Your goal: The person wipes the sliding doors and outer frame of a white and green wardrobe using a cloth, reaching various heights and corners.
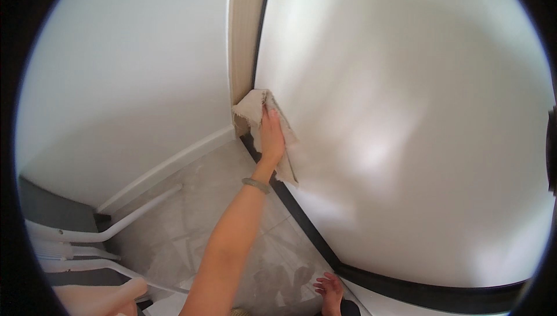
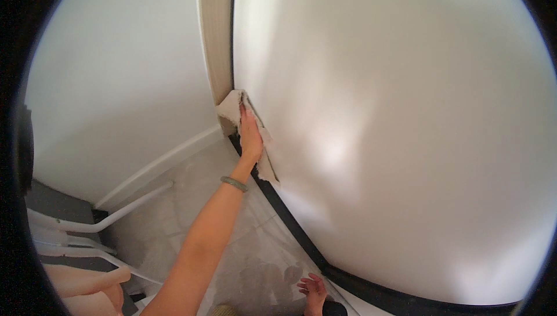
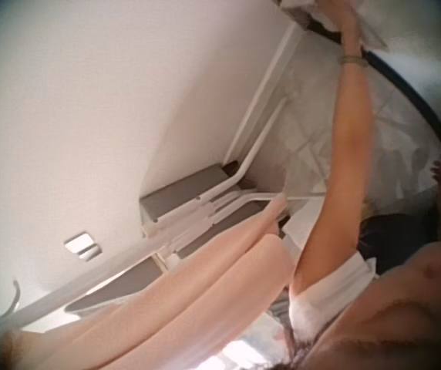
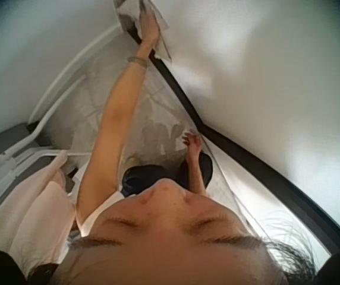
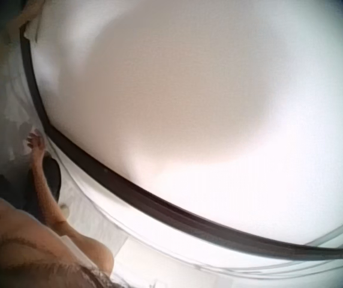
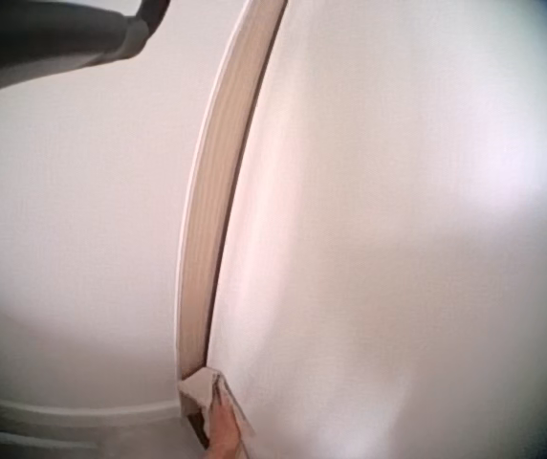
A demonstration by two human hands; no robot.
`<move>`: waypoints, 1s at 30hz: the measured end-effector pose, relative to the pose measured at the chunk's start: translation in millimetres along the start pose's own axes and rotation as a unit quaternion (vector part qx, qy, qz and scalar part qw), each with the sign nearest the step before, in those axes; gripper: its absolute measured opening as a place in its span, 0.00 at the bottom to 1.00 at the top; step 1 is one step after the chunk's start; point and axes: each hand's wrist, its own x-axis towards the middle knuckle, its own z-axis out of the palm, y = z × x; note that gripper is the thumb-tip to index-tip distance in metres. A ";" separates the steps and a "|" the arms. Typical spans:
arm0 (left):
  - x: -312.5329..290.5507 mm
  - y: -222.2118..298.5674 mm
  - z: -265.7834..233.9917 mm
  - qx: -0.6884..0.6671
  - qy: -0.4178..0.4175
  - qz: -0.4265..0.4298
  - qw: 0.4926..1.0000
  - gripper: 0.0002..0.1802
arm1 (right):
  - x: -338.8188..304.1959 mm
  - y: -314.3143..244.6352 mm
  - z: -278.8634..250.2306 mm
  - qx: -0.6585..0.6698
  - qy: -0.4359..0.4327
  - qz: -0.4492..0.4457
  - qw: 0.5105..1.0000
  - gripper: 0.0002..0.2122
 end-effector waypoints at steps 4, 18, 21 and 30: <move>-5.2 -56.7 -1.0 -0.037 0.034 -0.027 0.998 0.35 | -15.5 -13.2 -2.7 -0.002 0.002 0.012 1.000 0.17; -284.8 -49.9 59.3 -0.058 -0.112 -0.165 0.978 0.38 | -35.9 -44.8 -17.8 -0.002 0.046 0.084 0.995 0.15; -362.2 -32.9 62.7 -0.019 -0.233 -0.254 0.939 0.43 | -43.8 -44.1 -16.3 0.000 0.046 0.094 0.994 0.14; -399.6 44.2 32.4 0.157 -0.619 0.191 0.746 0.22 | -72.3 -27.4 -31.4 -0.025 0.049 0.045 0.997 0.12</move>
